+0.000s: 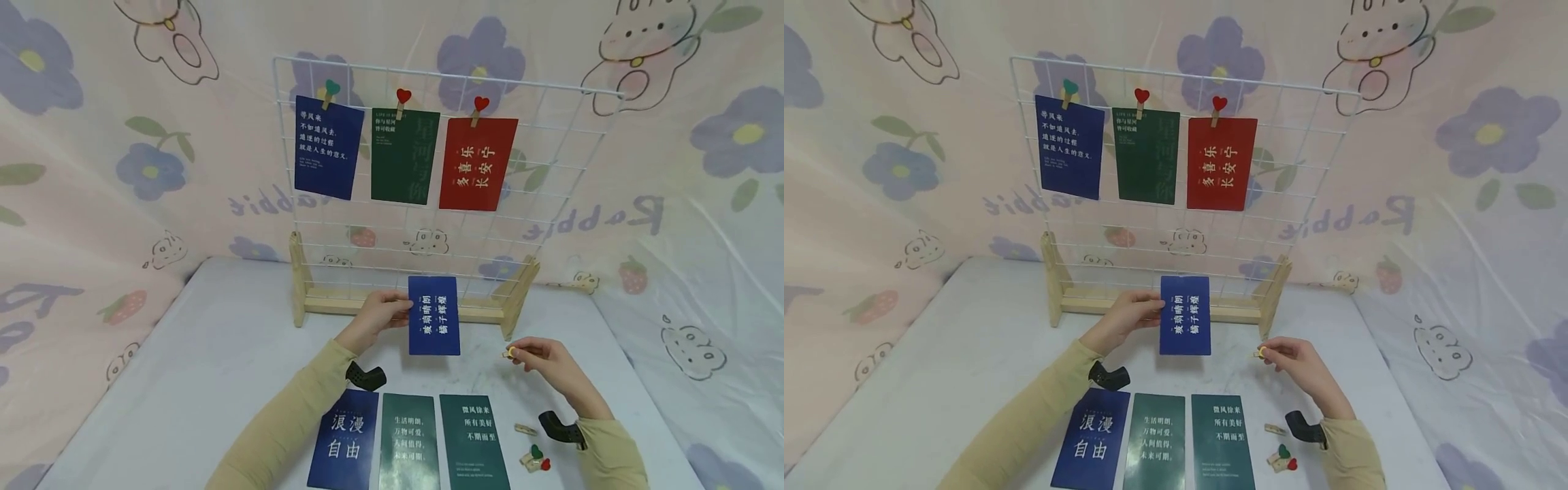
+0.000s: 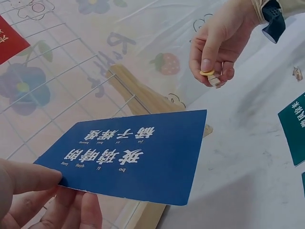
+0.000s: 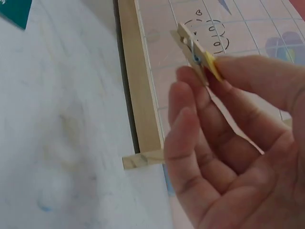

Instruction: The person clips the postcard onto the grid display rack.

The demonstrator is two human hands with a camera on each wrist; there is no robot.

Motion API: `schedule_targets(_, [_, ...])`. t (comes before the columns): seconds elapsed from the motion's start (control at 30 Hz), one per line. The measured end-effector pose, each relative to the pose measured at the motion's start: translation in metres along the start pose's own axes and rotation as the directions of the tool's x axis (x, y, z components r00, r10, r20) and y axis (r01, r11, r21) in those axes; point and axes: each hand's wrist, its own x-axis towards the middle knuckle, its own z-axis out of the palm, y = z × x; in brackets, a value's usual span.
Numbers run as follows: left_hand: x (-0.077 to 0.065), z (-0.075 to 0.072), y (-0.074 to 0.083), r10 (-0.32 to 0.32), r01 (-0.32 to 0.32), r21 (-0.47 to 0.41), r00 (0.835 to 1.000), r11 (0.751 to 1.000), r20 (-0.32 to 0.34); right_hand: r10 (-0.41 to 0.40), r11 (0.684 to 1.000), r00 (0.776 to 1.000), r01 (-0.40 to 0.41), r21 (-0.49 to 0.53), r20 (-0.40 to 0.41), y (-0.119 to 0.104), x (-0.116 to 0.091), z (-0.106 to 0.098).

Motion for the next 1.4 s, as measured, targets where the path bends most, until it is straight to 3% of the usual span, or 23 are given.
schedule_targets(0.43, [0.002,-0.014,0.011,0.032,-0.033,-0.031,0.998,0.999,-0.045,-0.042,0.999,0.999,0.042,0.035,0.009,-0.011,0.007,0.003])
schedule_targets(0.63, [-0.001,-0.016,0.020,0.050,-0.051,-0.031,0.997,0.998,-0.051,-0.032,0.999,0.999,0.032,-0.010,-0.002,-0.015,0.013,0.003])
schedule_targets(0.8, [-0.004,-0.015,0.029,0.072,-0.074,-0.044,0.996,0.996,-0.050,-0.080,0.996,0.997,0.080,-0.032,0.002,-0.020,0.018,0.002])
schedule_targets(1.03, [-0.005,-0.012,0.039,0.111,-0.111,-0.006,0.993,0.994,-0.048,-0.130,0.991,0.992,0.130,-0.021,0.000,-0.040,0.020,-0.008])
schedule_targets(1.4, [-0.005,0.003,0.064,0.199,-0.200,0.080,0.980,0.976,0.023,-0.144,0.986,0.989,0.139,-0.089,-0.045,-0.081,0.022,-0.033])
